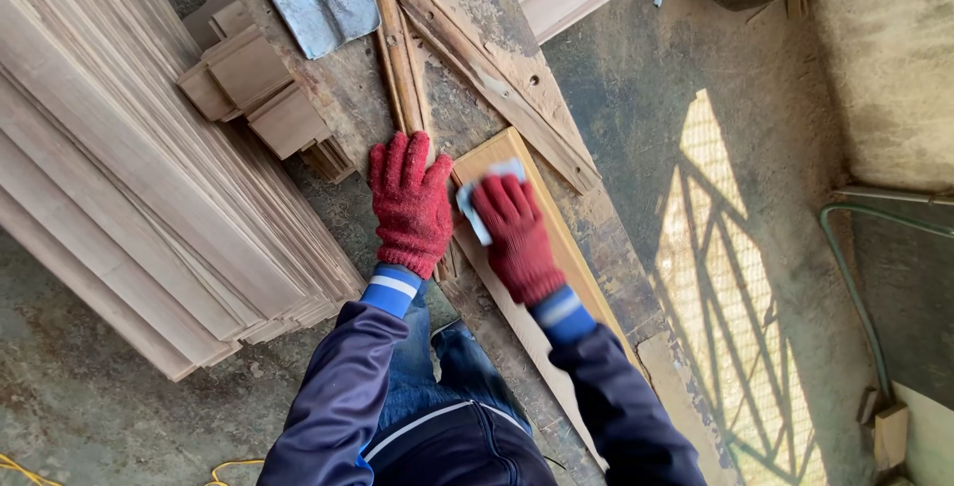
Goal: Sanding a wooden plank using an orbital sander and then manually with sandpaper.
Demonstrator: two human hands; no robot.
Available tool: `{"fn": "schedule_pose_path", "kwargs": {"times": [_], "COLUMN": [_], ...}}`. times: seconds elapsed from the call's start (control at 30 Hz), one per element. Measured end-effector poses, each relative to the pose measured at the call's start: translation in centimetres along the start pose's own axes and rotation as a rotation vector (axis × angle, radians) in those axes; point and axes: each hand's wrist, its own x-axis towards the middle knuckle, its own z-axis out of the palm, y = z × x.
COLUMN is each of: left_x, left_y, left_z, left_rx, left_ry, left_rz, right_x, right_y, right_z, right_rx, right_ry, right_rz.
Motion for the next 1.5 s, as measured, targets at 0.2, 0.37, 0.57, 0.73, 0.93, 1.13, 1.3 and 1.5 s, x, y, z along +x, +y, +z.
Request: {"fn": "schedule_pose_path", "kwargs": {"times": [0.2, 0.37, 0.57, 0.73, 0.93, 1.13, 1.3, 1.5], "left_x": [-0.4, 0.3, 0.8, 0.3, 0.0, -0.8, -0.3, 0.3], "left_y": [-0.1, -0.3, 0.1, -0.1, -0.3, 0.0, -0.3, -0.2], "left_z": [0.9, 0.3, -0.1, 0.1, 0.5, 0.6, 0.6, 0.0], "left_rx": [-0.008, -0.042, -0.028, -0.059, -0.042, -0.071, -0.047, -0.051], "left_ry": [0.043, 0.02, -0.002, -0.018, 0.002, -0.033, -0.033, -0.053], "left_rz": [0.014, 0.007, 0.03, 0.044, 0.034, -0.003, 0.03, 0.029], "right_x": [0.9, -7.6, -7.9, -6.7, -4.4, 1.4, 7.3, -5.9], "right_y": [1.5, -0.3, 2.6, 3.5, 1.9, 0.7, 1.8, -0.3], "right_z": [1.1, -5.1, -5.4, -6.3, -6.8, -4.5, -2.5, -8.1], "right_rx": [0.035, -0.077, -0.06, 0.045, -0.086, 0.044, -0.116, -0.102], "right_ry": [0.008, -0.135, -0.14, -0.214, -0.153, -0.05, 0.052, -0.079], "right_rz": [-0.008, 0.111, 0.102, -0.002, -0.096, 0.022, -0.061, 0.105]}}
